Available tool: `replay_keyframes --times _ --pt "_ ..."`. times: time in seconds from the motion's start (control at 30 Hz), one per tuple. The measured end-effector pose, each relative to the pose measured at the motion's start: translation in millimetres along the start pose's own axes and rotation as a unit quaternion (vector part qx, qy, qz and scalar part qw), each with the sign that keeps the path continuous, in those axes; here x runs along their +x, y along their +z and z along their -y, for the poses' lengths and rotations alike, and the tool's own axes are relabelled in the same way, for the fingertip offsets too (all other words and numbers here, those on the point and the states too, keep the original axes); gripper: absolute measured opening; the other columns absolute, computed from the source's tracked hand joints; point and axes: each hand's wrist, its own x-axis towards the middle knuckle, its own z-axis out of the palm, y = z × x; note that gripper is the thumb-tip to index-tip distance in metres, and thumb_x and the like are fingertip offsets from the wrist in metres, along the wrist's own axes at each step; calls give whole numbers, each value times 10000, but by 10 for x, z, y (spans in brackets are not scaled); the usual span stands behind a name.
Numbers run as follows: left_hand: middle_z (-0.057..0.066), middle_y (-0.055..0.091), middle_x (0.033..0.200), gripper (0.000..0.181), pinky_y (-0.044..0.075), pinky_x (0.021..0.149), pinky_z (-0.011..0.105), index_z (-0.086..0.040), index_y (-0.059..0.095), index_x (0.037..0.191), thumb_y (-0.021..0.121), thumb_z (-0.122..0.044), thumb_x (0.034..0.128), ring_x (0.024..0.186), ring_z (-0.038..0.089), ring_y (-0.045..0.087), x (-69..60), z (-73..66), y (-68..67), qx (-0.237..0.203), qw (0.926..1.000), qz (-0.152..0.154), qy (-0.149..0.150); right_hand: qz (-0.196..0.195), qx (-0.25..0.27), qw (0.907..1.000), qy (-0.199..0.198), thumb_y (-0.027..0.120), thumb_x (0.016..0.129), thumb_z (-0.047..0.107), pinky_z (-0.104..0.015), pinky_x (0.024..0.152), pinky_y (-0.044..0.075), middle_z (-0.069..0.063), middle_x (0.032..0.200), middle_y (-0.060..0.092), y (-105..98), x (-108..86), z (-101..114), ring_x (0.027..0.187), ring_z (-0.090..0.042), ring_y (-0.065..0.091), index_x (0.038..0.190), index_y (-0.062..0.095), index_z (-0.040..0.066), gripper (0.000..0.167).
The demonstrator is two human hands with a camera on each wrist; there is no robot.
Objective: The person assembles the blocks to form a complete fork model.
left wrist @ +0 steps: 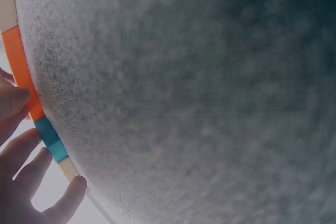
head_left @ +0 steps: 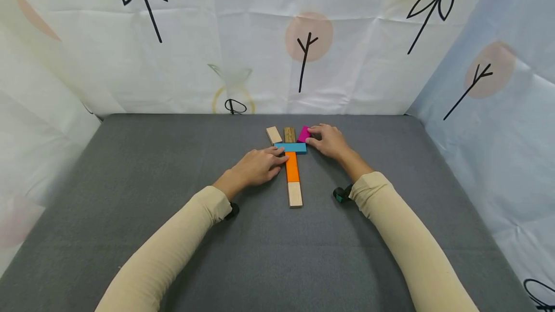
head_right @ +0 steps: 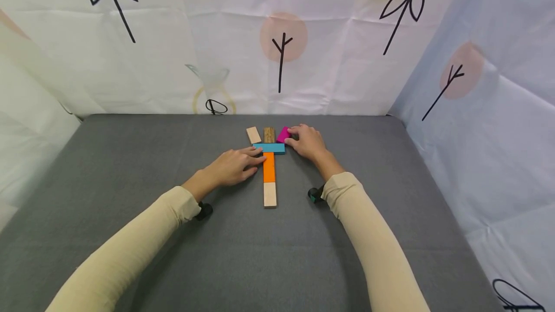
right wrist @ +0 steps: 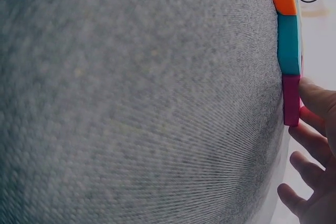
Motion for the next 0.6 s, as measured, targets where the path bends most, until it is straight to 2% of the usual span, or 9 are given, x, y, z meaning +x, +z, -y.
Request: replay_keyframes --times 0.17,0.33,0.6 --pt "119 463 1509 419 482 972 531 -143 568 1427 573 -218 1015 1348 310 487 -1 0 -5 15 10000 -6 -15 -47 -34 10000 -38 646 986 253 -573 1153 244 -184 1443 528 0 -6 4 1429 -375 350 1399 575 42 470" --pt "117 448 1521 425 472 992 524 -141 559 1435 565 -218 1018 1382 309 446 -4 -5 -23 20 9999 93 -38 -83 -318 9994 -88 631 989 318 -585 1142 250 -165 1435 542 7 -5 23 1409 -370 384 1395 583 50 489" --pt "119 438 1527 430 490 968 509 -141 551 1442 564 -215 1018 1388 309 438 2 -7 -15 -13 9999 133 -33 -202 -388 9990 -30 658 969 333 -581 1098 321 -176 1409 561 12 -15 56 1335 -375 472 1369 606 36 501"
